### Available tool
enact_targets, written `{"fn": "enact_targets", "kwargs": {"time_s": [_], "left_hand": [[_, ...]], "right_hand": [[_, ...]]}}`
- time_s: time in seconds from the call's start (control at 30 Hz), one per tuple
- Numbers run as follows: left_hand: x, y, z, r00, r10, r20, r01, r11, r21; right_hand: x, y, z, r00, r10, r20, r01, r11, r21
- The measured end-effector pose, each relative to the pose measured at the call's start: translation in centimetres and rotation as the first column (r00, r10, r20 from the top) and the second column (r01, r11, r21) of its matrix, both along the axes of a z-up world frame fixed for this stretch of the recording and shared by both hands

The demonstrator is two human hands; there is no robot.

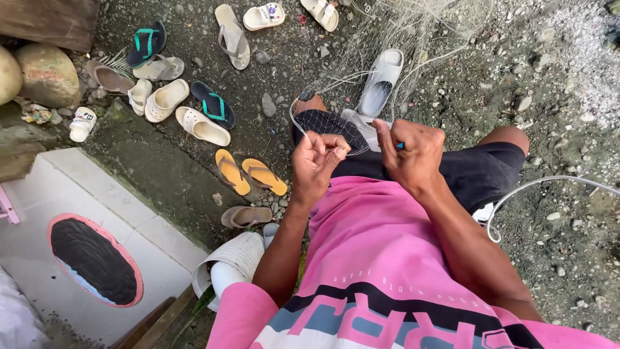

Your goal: Repairing a fishing net by tying knots and threading line using a small blue tool.

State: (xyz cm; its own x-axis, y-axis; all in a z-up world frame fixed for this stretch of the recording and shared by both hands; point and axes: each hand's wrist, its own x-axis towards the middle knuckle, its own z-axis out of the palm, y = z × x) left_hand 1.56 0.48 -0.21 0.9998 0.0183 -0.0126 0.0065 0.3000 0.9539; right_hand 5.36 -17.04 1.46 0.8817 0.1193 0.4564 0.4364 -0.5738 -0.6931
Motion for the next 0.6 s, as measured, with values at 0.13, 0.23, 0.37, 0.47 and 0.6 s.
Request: {"fn": "enact_targets", "kwargs": {"time_s": [0.13, 0.23, 0.37, 0.47, 0.6], "left_hand": [[0.7, 0.2, 0.0, 0.998, 0.033, -0.049, -0.036, 0.997, -0.073], [0.7, 1.1, 0.0, 0.995, 0.083, -0.063, -0.091, 0.986, -0.137], [1.2, 2.2, 1.1, 0.994, -0.024, -0.103, -0.027, 0.885, -0.464], [1.0, 2.7, 1.5, 0.991, -0.115, -0.074, 0.046, 0.791, -0.61], [0.1, 3.3, 0.2, 0.99, -0.138, -0.037, 0.099, 0.848, -0.521]], "right_hand": [[0.6, -1.3, 1.5, 0.984, 0.031, -0.178, -0.026, 0.999, 0.032], [0.5, -3.0, 6.5, 0.848, 0.298, -0.439, -0.177, 0.939, 0.294], [-0.2, -4.8, 8.9, 0.911, 0.186, -0.368, -0.069, 0.949, 0.308], [-1.0, -6.1, 8.1, 0.964, 0.088, -0.25, -0.131, 0.978, -0.161], [-1.4, -5.1, 10.5, 0.499, 0.555, -0.666, -0.69, 0.719, 0.082]]}}
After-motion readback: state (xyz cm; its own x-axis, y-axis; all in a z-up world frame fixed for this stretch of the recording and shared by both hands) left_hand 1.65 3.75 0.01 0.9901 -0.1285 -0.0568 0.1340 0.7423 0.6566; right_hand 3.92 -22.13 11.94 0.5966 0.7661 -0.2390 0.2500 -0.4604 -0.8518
